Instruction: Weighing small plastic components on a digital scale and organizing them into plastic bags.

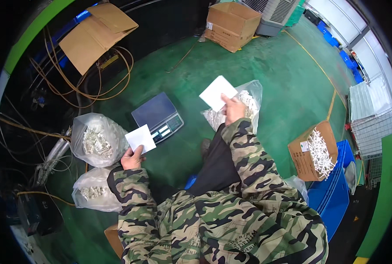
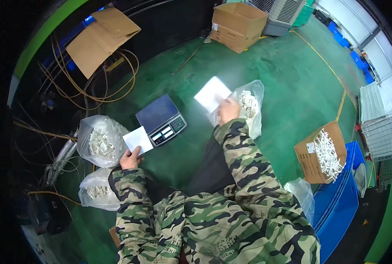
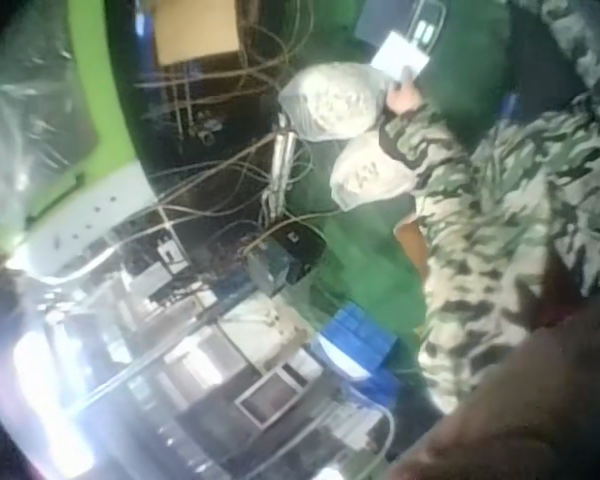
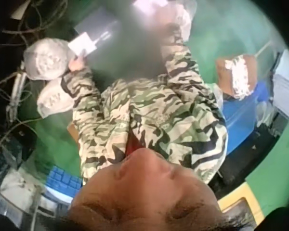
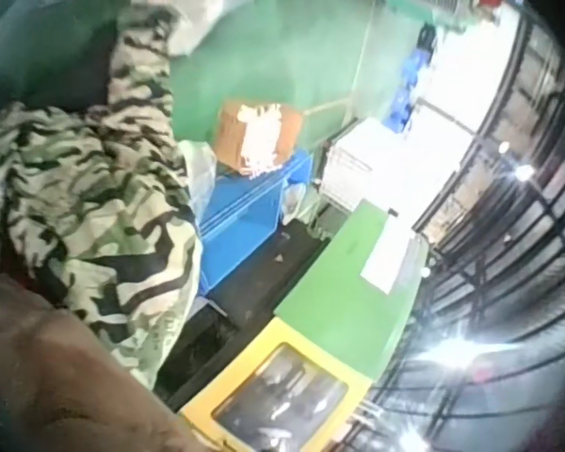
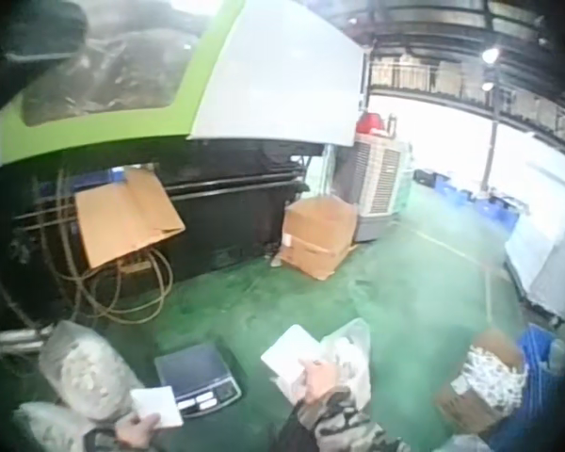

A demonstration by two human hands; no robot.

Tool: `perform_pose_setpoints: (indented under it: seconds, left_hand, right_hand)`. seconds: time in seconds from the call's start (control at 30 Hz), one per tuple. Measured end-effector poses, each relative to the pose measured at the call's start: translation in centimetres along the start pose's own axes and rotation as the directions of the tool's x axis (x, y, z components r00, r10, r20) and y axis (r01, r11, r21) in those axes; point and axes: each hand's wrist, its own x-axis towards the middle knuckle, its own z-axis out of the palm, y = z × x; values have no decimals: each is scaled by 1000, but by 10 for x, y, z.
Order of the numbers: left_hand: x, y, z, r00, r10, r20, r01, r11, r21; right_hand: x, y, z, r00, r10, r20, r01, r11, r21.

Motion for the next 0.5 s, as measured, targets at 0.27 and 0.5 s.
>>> perform_pose_setpoints:
  seconds: [0.27,0.5]
  left_hand:
    - [-6,-3,-8,999,37,-5,-36,992,124]
    - [-10,-7,-19,999,5,38,-10,990,140]
  right_hand:
    - [36,-17,-95,749,-660,-54,530,646,-550]
    - [9,11,-133,517,-824,231,709,262,-655]
